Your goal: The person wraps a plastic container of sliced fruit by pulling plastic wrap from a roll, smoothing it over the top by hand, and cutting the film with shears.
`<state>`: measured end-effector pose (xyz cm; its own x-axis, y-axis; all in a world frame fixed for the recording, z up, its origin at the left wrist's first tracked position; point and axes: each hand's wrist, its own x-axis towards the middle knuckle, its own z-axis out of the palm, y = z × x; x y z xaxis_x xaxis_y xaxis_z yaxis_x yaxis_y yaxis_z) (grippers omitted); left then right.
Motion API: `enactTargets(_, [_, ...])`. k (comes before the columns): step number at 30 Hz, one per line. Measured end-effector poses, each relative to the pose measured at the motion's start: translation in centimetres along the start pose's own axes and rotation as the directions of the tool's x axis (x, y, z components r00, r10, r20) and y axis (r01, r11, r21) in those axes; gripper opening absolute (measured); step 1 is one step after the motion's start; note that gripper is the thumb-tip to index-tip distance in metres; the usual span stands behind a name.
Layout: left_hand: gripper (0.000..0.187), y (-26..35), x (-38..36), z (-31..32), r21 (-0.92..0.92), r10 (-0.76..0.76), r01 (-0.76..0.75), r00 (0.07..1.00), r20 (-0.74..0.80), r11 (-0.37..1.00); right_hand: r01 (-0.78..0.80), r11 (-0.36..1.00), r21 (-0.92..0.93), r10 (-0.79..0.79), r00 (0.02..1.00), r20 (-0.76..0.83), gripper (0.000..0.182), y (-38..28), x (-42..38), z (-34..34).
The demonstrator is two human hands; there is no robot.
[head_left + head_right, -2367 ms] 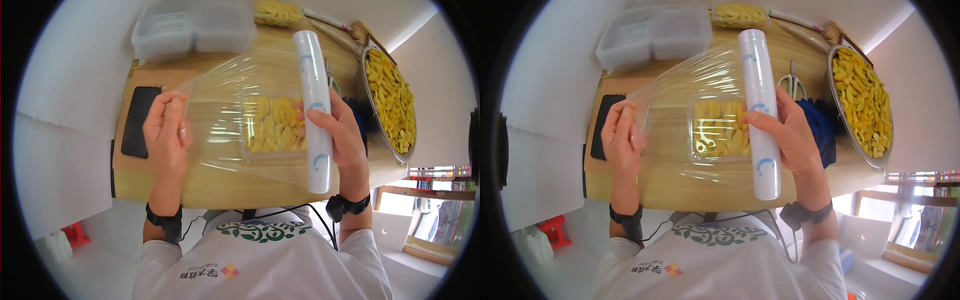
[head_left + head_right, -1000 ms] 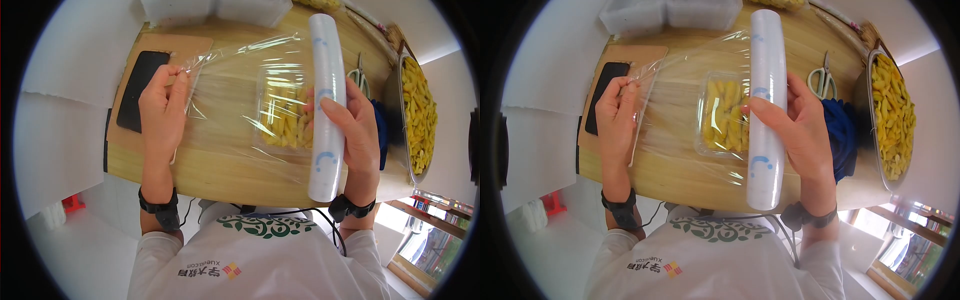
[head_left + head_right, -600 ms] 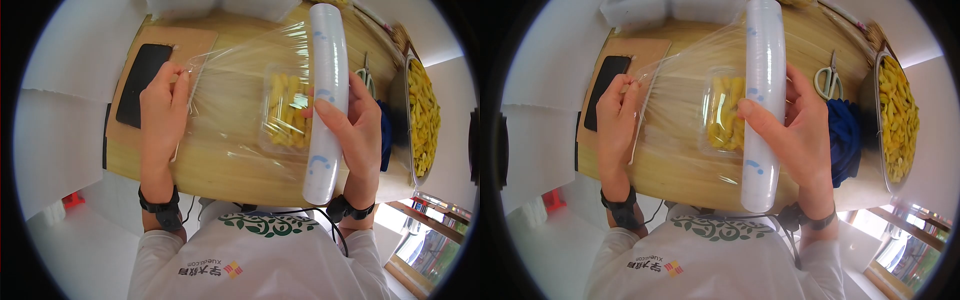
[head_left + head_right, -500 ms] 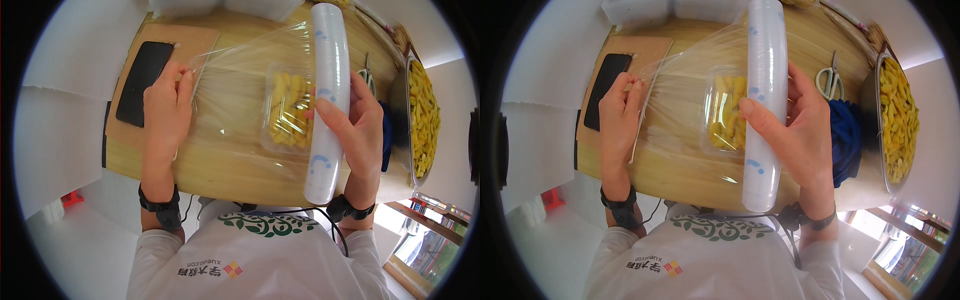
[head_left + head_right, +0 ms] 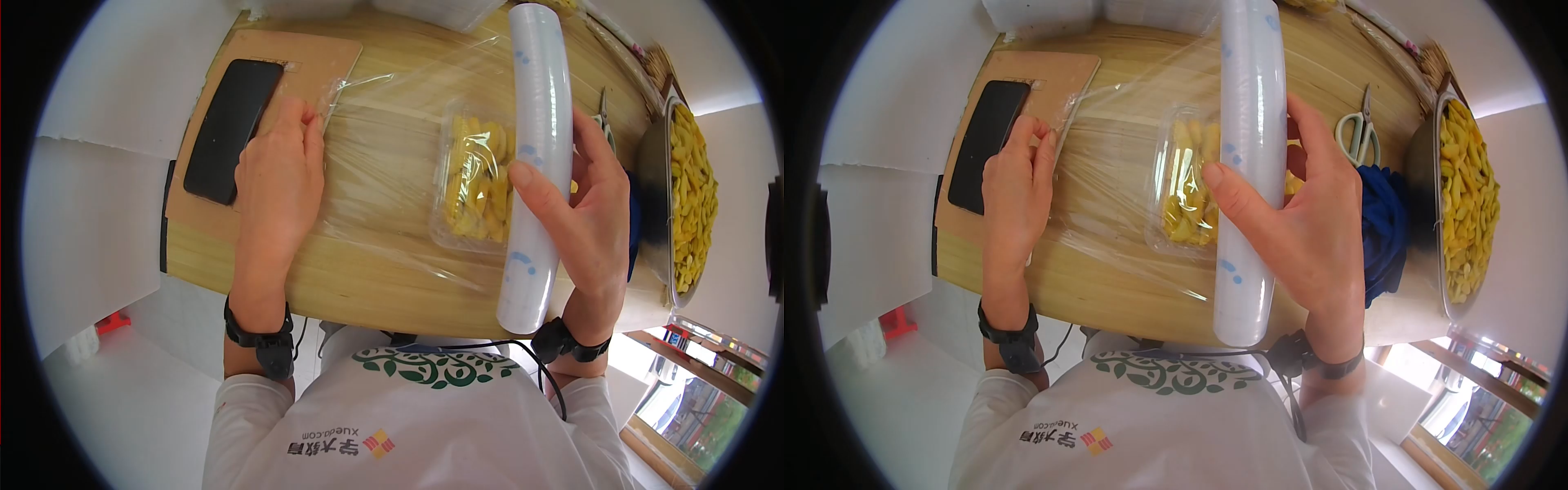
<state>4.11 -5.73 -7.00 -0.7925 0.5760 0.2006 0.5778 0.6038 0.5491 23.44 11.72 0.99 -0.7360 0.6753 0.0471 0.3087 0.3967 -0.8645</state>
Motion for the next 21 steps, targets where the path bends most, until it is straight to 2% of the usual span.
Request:
enactTargets(7, [0.012, 0.16, -0.05, -0.33, -0.047, -0.035, 0.035, 0.999, 0.002, 0.998, -0.038, 0.999, 0.021, 0.039, 0.999, -0.003, 0.066, -0.15, 0.17, -0.02])
enactTargets(9, [0.012, 0.09, -0.03, -0.22, -0.055, -0.041, 0.041, 0.999, 0.007, 0.998, -0.104, 0.994, 0.014, 0.104, 0.994, 0.016, 0.066, -0.31, 0.2, -0.18])
enactTargets(15, [0.011, 0.1, -0.04, 0.13, -0.005, -0.003, 0.003, 1.0, -0.021, 1.0, -0.081, 0.997, -0.009, 0.082, 0.997, 0.014, 0.065, -0.3, 0.29, -0.31])
enactTargets(17, [0.011, 0.46, -0.06, -0.33, -0.046, -0.056, 0.055, 0.998, -0.014, 0.997, -0.097, 0.995, 0.02, 0.096, 0.995, 0.019, 0.065, -0.46, 0.22, -0.38])
enactTargets(19, [0.011, 0.42, -0.01, -0.54, -0.078, -0.049, 0.046, 0.998, -0.031, 0.996, -0.112, 0.993, 0.049, 0.111, 0.994, 0.025, 0.066, -0.5, 0.23, -0.34])
enactTargets(21, [0.012, 0.2, -0.01, -0.54, -0.112, -0.044, 0.039, 0.998, -0.046, 0.993, -0.062, 0.994, 0.088, 0.06, 0.998, 0.023, 0.065, -0.49, 0.36, -0.22])
